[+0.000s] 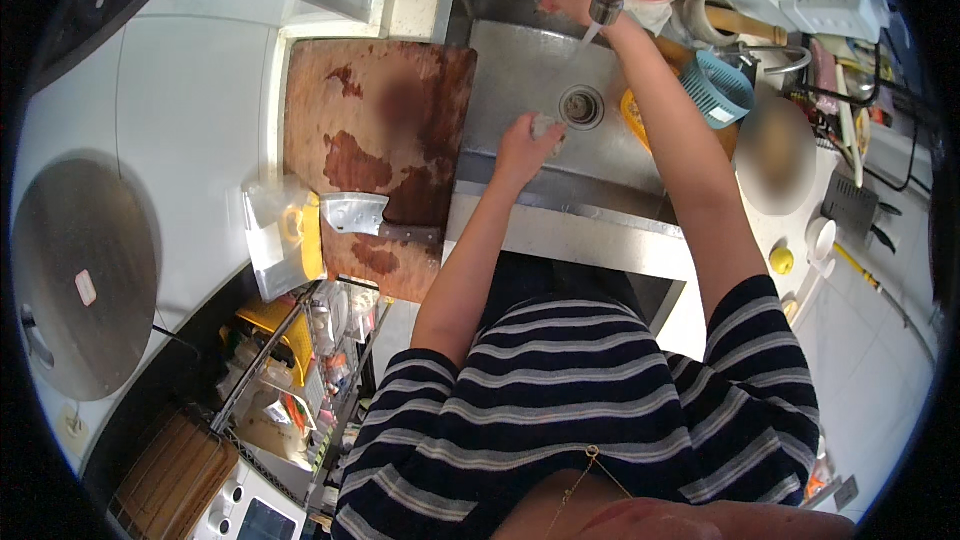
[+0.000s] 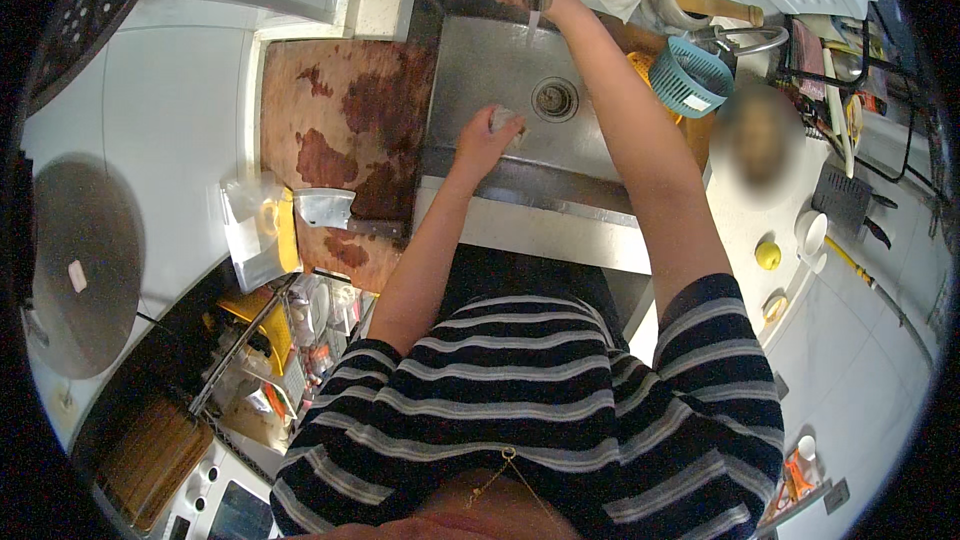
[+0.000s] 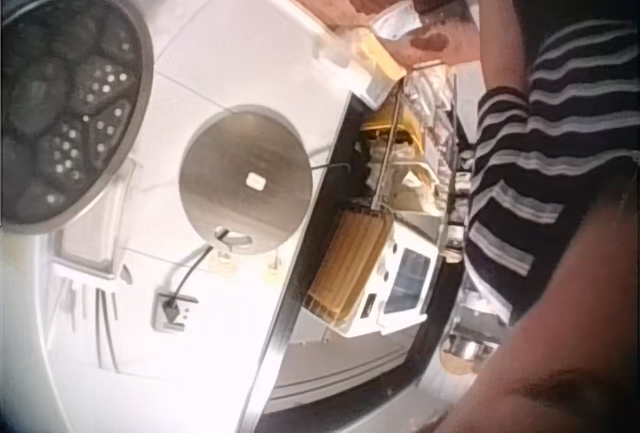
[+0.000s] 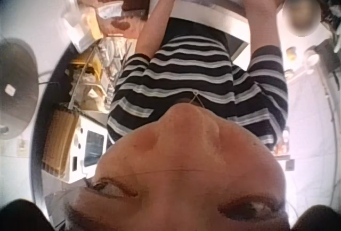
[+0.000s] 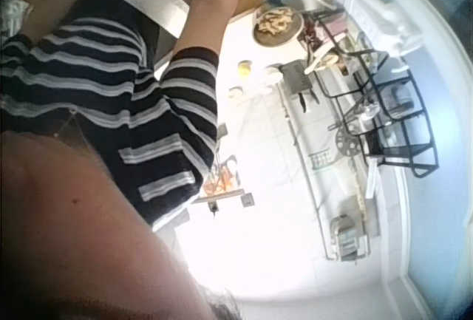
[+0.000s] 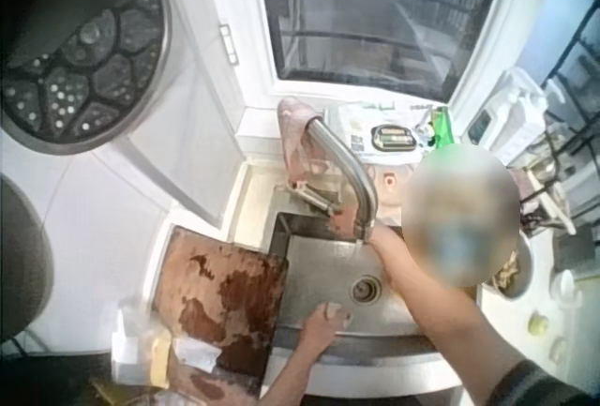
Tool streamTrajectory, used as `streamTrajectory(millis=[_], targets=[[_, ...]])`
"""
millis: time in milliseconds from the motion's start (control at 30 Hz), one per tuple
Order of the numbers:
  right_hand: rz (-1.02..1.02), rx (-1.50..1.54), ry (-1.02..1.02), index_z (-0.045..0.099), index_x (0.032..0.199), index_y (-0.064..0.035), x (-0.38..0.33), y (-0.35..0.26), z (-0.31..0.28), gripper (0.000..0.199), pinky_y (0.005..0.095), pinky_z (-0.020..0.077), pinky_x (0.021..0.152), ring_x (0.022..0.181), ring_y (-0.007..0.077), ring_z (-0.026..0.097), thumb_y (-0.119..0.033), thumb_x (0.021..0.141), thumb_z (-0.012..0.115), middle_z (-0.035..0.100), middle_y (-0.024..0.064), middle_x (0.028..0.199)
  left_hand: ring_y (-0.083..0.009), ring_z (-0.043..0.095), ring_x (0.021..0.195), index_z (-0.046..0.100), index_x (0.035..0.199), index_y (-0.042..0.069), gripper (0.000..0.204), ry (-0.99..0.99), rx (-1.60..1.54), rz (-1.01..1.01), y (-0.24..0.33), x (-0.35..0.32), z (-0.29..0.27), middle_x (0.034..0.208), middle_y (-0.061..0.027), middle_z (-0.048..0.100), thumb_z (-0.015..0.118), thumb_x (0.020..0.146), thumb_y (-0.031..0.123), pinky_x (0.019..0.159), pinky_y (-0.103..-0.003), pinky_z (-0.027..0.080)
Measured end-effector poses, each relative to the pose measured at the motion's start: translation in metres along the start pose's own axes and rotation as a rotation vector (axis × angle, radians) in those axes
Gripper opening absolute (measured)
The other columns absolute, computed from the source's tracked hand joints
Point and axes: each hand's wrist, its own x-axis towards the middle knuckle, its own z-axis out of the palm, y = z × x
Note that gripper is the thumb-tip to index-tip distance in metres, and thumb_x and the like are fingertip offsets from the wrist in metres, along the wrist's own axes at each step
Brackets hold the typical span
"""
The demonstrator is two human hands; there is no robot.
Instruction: The person washes a metal bowl, a ceramic bowl, a plate, and a ladle in a sink with running water, places them in a rack, and wipes the counter with a cloth.
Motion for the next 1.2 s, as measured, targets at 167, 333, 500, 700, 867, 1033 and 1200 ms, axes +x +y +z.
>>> streamTrajectory(millis=[167, 333, 500, 700, 867, 1033, 1200], targets=[[0.119, 0.417, 0.039, 0.066, 0.112, -0.0077, -0.049, 0.004, 0.022, 0.029, 0.0356, 0.0501, 0.086, 0.101, 0.0156, 0.065, -0.025, 0.089, 0.061, 0.069, 0.0051, 0.108, -0.0180, 0.064, 0.101, 0.063, 0.120, 0.005, 0.036, -0.220, -0.422, -0.160, 0.006, -0.011, -0.006, 0.112, -0.0088, 0.066, 0.066, 0.090, 0.025, 0.085, -0.030, 0.050], [0.401, 0.609, 0.137, 0.063, 0.122, -0.0083, -0.171, 0.028, 0.071, 0.041, 0.0370, 0.0525, 0.086, 0.110, 0.0166, 0.061, -0.038, 0.094, 0.062, 0.067, 0.0029, 0.108, -0.0169, 0.060, 0.109, 0.057, 0.133, 0.006, 0.039, -0.336, -0.935, -0.235, 0.017, -0.014, -0.011, 0.124, -0.0061, 0.060, 0.054, 0.095, 0.009, 0.093, -0.030, 0.048], [0.348, 0.708, 0.196, 0.063, 0.122, -0.0057, -0.252, 0.006, 0.099, 0.036, 0.0328, 0.0575, 0.081, 0.097, 0.0158, 0.065, -0.029, 0.094, 0.067, 0.066, 0.0042, 0.108, -0.0203, 0.041, 0.138, 0.061, 0.131, 0.006, 0.035, -0.331, -0.628, 0.145, 0.019, -0.017, 0.002, 0.150, -0.0066, 0.045, 0.052, 0.097, 0.007, 0.112, -0.033, 0.034], [0.325, 0.899, 0.690, 0.069, 0.105, -0.0089, -0.303, 0.002, 0.070, 0.019, 0.0201, 0.0507, 0.061, 0.078, 0.0057, 0.060, -0.024, 0.094, 0.068, 0.065, -0.0033, 0.088, -0.0225, 0.046, 0.133, 0.067, 0.123, 0.005, 0.035, -0.256, -0.578, 0.226, 0.044, -0.041, 0.022, 0.149, -0.0133, 0.045, 0.054, 0.091, 0.001, 0.109, -0.034, 0.036], [0.193, 1.165, 0.778, 0.066, 0.100, -0.0122, -0.348, 0.018, 0.042, 0.013, 0.0173, 0.0328, 0.047, 0.062, -0.0014, 0.050, -0.024, 0.095, 0.066, 0.062, -0.0088, 0.080, -0.0228, 0.054, 0.125, 0.059, 0.129, 0.004, 0.036, -0.475, -0.694, 0.227, 0.031, -0.056, 0.041, 0.134, -0.0148, 0.057, 0.055, 0.093, 0.002, 0.103, -0.036, 0.046], [0.087, 1.226, 0.786, 0.065, 0.103, -0.0091, -0.403, 0.009, 0.024, 0.012, 0.0157, 0.0341, 0.046, 0.062, -0.0008, 0.052, -0.020, 0.096, 0.064, 0.063, -0.0064, 0.083, -0.0249, 0.050, 0.128, 0.046, 0.139, 0.001, 0.051, -0.462, -0.560, 0.126, 0.071, -0.098, 0.099, 0.137, -0.0147, 0.053, 0.062, 0.091, 0.007, 0.107, -0.036, 0.041], [0.066, 1.241, 0.754, 0.064, 0.104, -0.0098, -0.458, 0.007, 0.017, 0.013, 0.0148, 0.0360, 0.048, 0.063, -0.0004, 0.053, -0.019, 0.095, 0.067, 0.063, -0.0044, 0.087, -0.0215, 0.051, 0.125, 0.055, 0.130, -0.001, 0.046, -0.341, -0.168, 0.457, 0.100, -0.140, 0.152, 0.140, -0.0103, 0.049, 0.068, 0.088, 0.009, 0.102, -0.031, 0.043]])
